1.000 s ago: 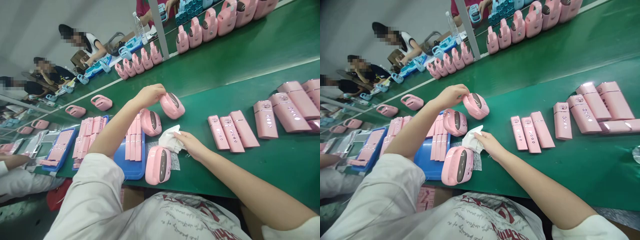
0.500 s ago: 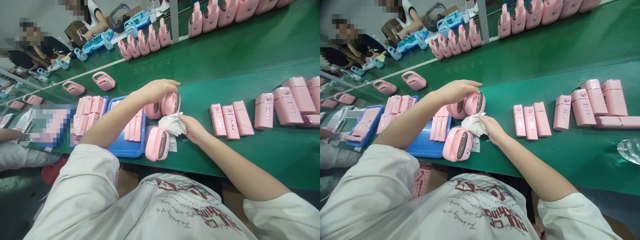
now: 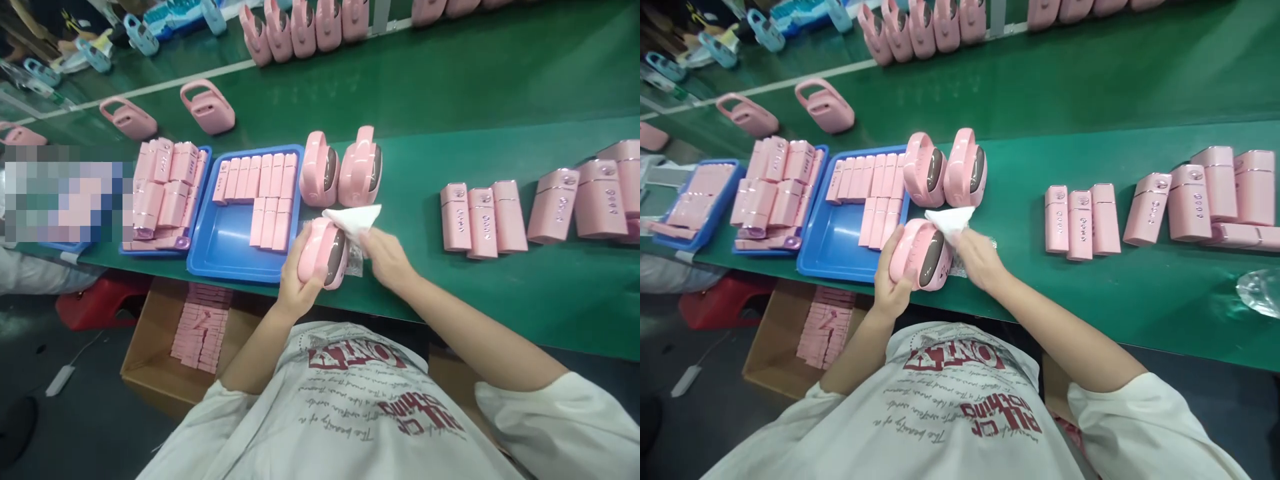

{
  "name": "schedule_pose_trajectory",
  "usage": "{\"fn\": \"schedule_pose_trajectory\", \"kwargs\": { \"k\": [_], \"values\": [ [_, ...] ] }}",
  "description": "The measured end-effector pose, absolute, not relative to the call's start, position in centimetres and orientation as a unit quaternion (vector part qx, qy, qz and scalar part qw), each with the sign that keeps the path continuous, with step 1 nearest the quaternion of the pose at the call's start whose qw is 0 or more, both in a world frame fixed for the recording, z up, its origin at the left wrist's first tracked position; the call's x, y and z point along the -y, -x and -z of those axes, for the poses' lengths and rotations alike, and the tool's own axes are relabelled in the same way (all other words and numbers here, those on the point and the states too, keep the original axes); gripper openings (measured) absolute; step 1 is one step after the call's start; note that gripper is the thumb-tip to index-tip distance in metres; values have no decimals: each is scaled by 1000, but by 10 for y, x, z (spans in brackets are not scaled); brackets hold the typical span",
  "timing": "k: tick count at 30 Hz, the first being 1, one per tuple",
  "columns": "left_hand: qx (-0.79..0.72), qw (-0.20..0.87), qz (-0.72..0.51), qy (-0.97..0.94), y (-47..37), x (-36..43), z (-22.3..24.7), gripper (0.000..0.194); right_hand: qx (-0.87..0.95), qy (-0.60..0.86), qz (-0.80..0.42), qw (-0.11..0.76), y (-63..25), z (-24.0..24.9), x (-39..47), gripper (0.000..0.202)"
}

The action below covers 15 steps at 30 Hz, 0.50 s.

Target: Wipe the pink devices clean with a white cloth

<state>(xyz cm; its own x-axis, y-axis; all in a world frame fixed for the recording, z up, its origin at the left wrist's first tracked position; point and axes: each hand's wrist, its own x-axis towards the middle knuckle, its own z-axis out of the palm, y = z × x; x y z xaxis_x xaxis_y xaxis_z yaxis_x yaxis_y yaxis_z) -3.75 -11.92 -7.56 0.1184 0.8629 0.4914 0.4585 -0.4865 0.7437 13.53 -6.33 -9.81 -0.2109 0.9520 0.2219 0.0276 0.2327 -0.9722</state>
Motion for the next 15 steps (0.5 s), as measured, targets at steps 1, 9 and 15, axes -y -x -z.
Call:
{"fn": "schedule_pose_trajectory", "kwargs": {
  "k": [1, 9, 15],
  "values": [
    [-460, 217, -507, -696, 37, 119, 81, 55, 690, 368, -407, 472, -132, 100, 73, 48],
    [-448, 254, -529, -674, 45, 113, 82, 55, 804, 314, -166, 477, -117, 109, 96, 35],
    [-453, 346, -565, -597, 44, 111, 83, 36, 822, 283, -205, 450, -110, 110, 103, 35]
  ]
}}
